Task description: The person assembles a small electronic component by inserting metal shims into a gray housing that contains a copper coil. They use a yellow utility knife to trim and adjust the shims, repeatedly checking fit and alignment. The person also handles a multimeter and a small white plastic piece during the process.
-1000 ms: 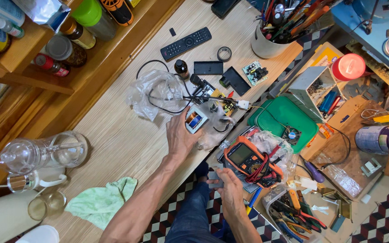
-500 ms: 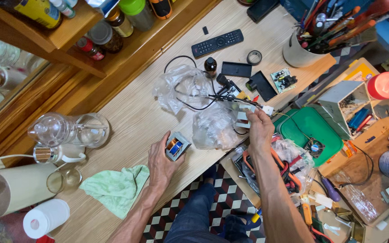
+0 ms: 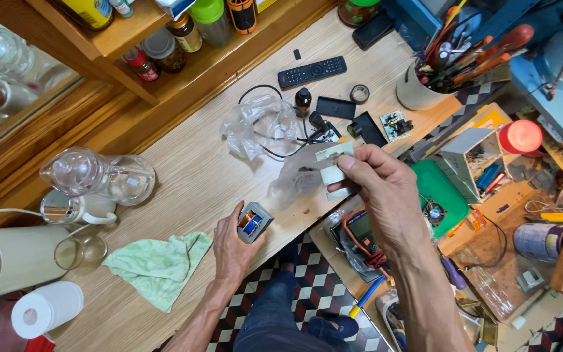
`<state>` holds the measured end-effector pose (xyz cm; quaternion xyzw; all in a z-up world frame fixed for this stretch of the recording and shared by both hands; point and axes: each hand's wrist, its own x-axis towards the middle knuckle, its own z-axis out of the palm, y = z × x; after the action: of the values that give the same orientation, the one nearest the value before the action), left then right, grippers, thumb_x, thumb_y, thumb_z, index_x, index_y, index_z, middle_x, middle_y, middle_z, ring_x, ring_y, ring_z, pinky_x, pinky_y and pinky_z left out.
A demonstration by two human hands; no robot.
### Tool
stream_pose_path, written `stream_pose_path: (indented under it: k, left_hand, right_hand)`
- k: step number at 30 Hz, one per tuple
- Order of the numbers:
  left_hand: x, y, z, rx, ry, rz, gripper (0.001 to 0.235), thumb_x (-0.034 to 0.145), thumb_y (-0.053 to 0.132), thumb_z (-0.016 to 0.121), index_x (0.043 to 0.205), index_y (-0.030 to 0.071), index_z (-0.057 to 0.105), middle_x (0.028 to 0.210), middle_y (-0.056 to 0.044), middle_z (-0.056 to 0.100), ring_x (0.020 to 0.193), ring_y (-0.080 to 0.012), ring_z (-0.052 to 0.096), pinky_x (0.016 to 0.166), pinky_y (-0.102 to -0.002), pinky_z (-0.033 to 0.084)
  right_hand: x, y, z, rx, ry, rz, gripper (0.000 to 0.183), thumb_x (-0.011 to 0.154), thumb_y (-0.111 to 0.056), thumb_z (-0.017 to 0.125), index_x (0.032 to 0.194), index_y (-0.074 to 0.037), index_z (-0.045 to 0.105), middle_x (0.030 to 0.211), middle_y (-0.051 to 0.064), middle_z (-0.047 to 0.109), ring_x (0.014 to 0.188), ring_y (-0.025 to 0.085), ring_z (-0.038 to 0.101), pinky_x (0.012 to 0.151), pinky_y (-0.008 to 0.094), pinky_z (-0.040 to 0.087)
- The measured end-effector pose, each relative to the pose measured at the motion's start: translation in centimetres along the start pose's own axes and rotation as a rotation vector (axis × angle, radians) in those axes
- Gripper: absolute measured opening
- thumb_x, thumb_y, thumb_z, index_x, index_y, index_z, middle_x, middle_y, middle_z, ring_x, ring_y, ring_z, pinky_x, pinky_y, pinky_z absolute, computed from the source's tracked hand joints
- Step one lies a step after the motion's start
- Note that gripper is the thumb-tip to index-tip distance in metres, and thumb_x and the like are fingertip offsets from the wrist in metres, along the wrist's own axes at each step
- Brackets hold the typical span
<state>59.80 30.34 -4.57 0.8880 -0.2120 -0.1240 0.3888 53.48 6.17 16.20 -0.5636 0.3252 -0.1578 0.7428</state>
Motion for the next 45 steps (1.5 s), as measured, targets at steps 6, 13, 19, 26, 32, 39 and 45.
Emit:
stream_pose_path:
  k: [6, 13, 19, 26, 32, 39, 45]
  left_hand:
    - [-1.2, 3.2, -1.0, 0.009, 0.041, 0.125, 0.084, 0.071, 0.025, 0.089, 0.143, 0.005, 0.053, 0.11, -0.013, 0.066, 0.106, -0.0292, 0.06, 0.095, -0.045, 0.049]
    - [-5.5, 8.8, -0.4, -0.015, -0.029, 0.324, 0.089, 0.069, 0.023, 0.089, 0.147, 0.003, 0.051, 0.114, -0.018, 0.063, 0.11, -0.032, 0.06, 0.095, -0.045, 0.051]
    - [-13.9, 16.1, 3.2, -0.101, -0.077, 0.408, 0.089, 0.07, 0.024, 0.09, 0.147, 0.002, 0.051, 0.113, -0.017, 0.064, 0.109, -0.032, 0.061, 0.094, -0.045, 0.051]
    - [-25.5, 22.6, 9.7, -0.163, -0.167, 0.346, 0.088, 0.069, 0.022, 0.091, 0.145, 0.004, 0.052, 0.112, -0.016, 0.063, 0.107, -0.0302, 0.062, 0.093, -0.043, 0.051]
    - [-29.7, 26.0, 13.3, -0.16, -0.218, 0.388, 0.089, 0.066, 0.021, 0.09, 0.145, 0.006, 0.051, 0.111, -0.014, 0.065, 0.106, -0.0308, 0.062, 0.093, -0.043, 0.052]
    - [-29.4, 27.6, 16.3, -0.16, -0.245, 0.317, 0.09, 0.066, 0.021, 0.09, 0.146, 0.008, 0.049, 0.114, -0.014, 0.065, 0.108, -0.0304, 0.063, 0.095, -0.041, 0.052]
    - [-30.2, 28.6, 17.2, -0.163, -0.086, 0.35, 0.089, 0.063, 0.018, 0.092, 0.142, 0.007, 0.051, 0.126, -0.016, 0.065, 0.112, -0.0333, 0.062, 0.095, -0.044, 0.051]
  right_hand:
    - [-7.1, -6.9, -1.3, 0.078, 0.078, -0.189, 0.012, 0.098, -0.008, 0.066, 0.105, 0.002, 0.069, 0.095, 0.009, 0.073, 0.079, 0.015, 0.069, 0.075, 0.03, 0.059]
    - [-19.5, -15.0, -11.9, -0.073, 0.213, -0.605, 0.012, 0.115, -0.004, 0.056, 0.109, 0.006, 0.061, 0.1, 0.017, 0.069, 0.081, 0.021, 0.064, 0.082, 0.033, 0.055]
    - [-28.7, -15.5, -20.0, -0.14, 0.234, -0.641, 0.01, 0.115, -0.006, 0.058, 0.112, 0.003, 0.063, 0.101, 0.014, 0.071, 0.083, 0.019, 0.067, 0.08, 0.033, 0.058]
    - [-32.1, -7.8, -30.2, -0.119, 0.324, -0.324, 0.015, 0.104, -0.012, 0.062, 0.109, 0.001, 0.068, 0.095, 0.006, 0.071, 0.078, 0.013, 0.068, 0.075, 0.028, 0.059]
    - [-36.3, -3.4, -36.7, -0.094, 0.469, -0.22, 0.016, 0.103, -0.011, 0.061, 0.107, 0.003, 0.067, 0.097, 0.008, 0.073, 0.079, 0.014, 0.068, 0.074, 0.025, 0.055]
    - [-36.4, -4.0, -40.8, -0.008, 0.511, -0.24, 0.013, 0.106, -0.01, 0.058, 0.106, 0.002, 0.065, 0.094, 0.011, 0.072, 0.08, 0.016, 0.069, 0.077, 0.029, 0.059]
    - [-31.7, -4.8, -40.9, -0.021, 0.32, -0.17, 0.014, 0.104, -0.009, 0.06, 0.106, 0.004, 0.066, 0.095, 0.01, 0.072, 0.08, 0.014, 0.068, 0.076, 0.027, 0.059]
